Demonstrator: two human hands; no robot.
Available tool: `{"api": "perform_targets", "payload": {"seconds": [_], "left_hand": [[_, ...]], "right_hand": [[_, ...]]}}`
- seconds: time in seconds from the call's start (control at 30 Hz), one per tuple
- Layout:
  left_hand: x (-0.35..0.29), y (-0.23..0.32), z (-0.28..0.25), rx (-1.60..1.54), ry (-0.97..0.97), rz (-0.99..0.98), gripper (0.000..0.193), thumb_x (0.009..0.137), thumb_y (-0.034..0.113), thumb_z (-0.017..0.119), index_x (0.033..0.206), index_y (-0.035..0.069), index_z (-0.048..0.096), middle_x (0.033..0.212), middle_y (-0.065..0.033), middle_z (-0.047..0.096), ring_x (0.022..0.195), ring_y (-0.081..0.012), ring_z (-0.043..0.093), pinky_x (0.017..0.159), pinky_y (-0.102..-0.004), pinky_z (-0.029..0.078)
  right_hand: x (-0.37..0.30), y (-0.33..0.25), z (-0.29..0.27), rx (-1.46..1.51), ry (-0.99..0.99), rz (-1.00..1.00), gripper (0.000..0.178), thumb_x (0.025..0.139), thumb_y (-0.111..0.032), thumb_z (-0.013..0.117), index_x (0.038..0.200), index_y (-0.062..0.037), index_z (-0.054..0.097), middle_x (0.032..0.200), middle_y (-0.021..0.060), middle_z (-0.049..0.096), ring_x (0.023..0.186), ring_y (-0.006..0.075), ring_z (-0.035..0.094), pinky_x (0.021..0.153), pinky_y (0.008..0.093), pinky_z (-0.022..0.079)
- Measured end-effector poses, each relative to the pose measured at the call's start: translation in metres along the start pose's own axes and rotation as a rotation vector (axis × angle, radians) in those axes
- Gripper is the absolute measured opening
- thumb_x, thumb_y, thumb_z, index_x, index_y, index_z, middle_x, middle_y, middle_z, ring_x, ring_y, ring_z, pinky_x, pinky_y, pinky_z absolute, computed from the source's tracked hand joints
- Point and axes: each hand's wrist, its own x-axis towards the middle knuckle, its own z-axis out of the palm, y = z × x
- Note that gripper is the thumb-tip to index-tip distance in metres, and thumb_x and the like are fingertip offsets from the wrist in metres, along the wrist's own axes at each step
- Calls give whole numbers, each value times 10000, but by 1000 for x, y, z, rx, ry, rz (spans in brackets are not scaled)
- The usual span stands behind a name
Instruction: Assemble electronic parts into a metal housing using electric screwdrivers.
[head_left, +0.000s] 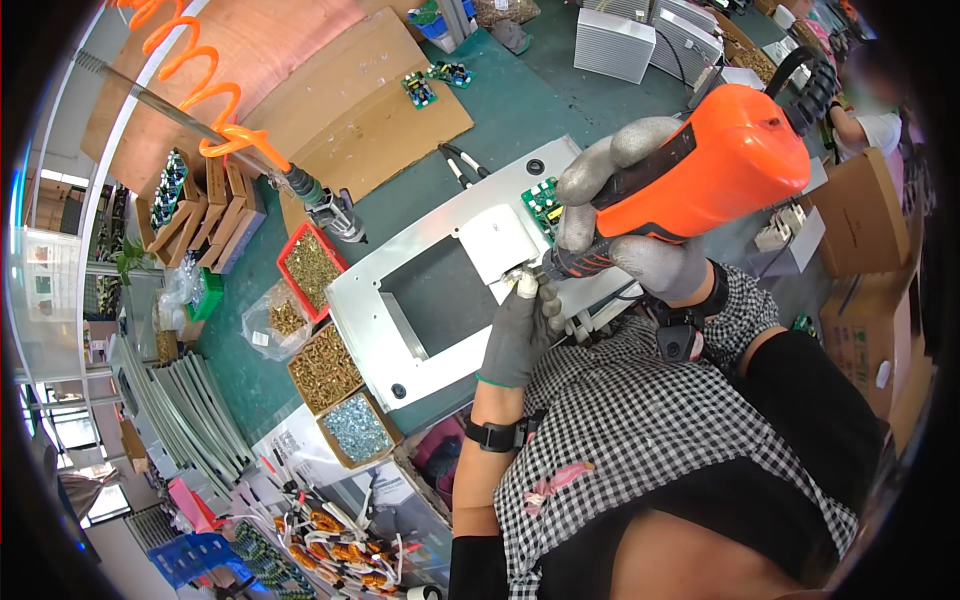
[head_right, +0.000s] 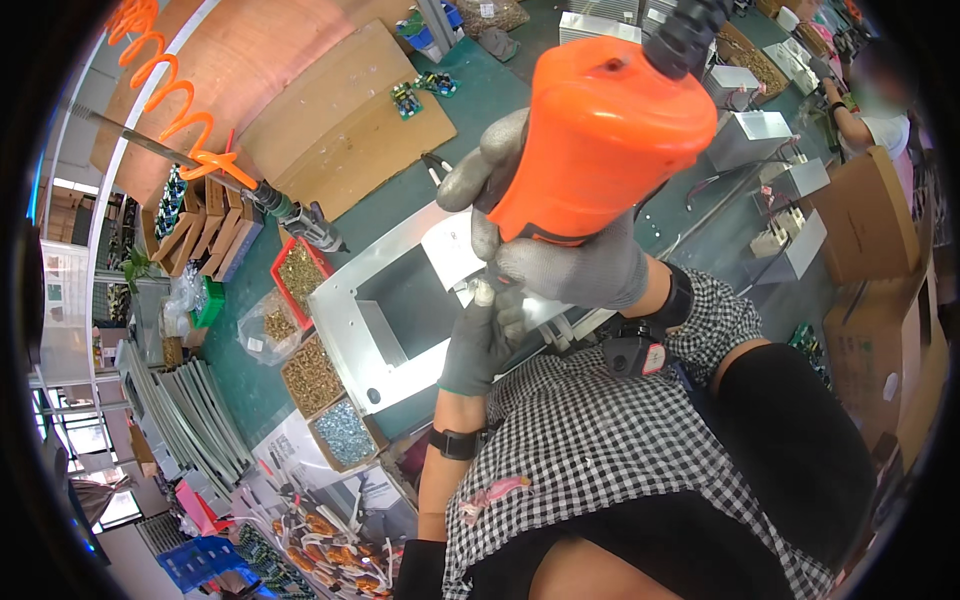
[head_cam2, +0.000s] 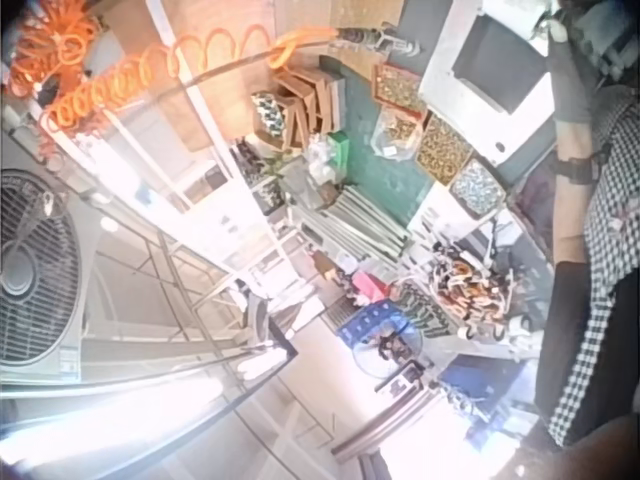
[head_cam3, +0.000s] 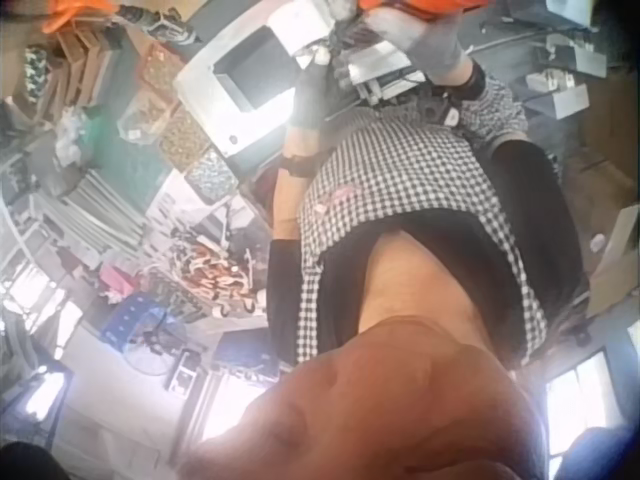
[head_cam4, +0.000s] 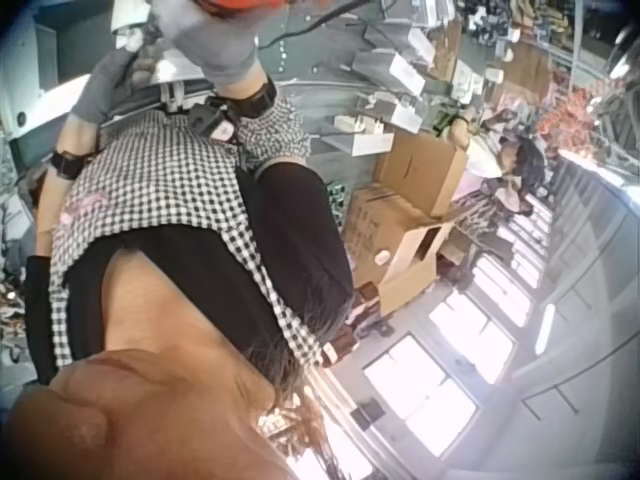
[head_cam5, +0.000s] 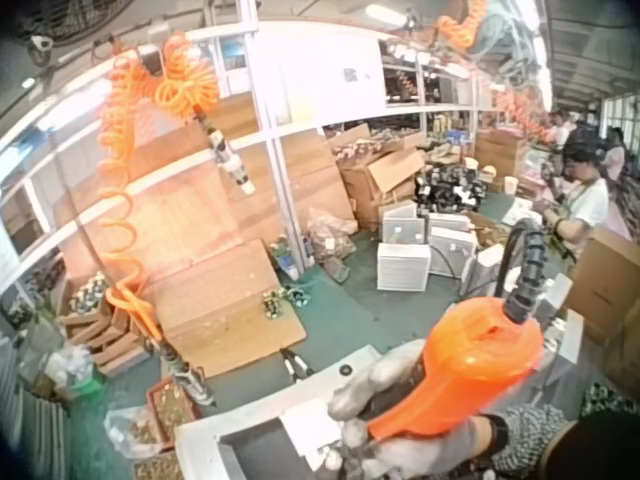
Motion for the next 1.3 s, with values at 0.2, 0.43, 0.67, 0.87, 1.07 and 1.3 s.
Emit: {"api": "perform_targets", "payload": {"seconds": [0.2,0.43,0.67,0.87,1.07,1.3], "left_hand": [[-3,2,4,87,-44,-50,612,867,486,521,1188,-31,469,857,-51,566,650,-90,529,574,-230,509],[-5,-7,-2,115,-42,-46,598,821,449,614,1193,5,465,864,-73,573,714,-144,564,577,-257,489],[-10,-8,5,78,-75,-58,565,840,394,611,1197,-11,444,850,-78,577,704,-143,562,577,-254,493],[-12,-9,5,55,-100,-57,536,858,377,590,1190,-15,436,849,-85,580,701,-151,564,575,-260,504],[-9,-12,-2,45,-90,-57,550,859,377,587,1216,-6,420,853,-104,583,711,-174,572,578,-269,511],[-11,-12,-4,119,-78,-59,637,836,403,608,1275,-3,387,921,-130,596,746,-192,576,595,-264,490]], "right_hand": [[12,5,-18,-147,35,83,568,721,54,546,1248,-61,366,1098,173,546,796,180,601,684,309,515],[24,43,-30,-324,161,175,571,695,71,564,1222,-69,395,1092,154,562,779,147,594,654,301,510],[38,37,-24,-318,210,405,461,676,23,590,1118,-49,478,966,87,595,681,83,564,567,239,477],[50,41,-11,-357,130,578,425,668,-45,626,1078,-40,515,875,32,582,694,55,542,592,221,466],[41,45,-14,-311,153,482,483,672,-40,621,1135,-40,484,894,28,585,760,81,548,695,249,475],[65,6,-34,-323,288,295,456,681,-17,621,1115,-64,488,802,20,577,575,69,541,479,255,460]]}}
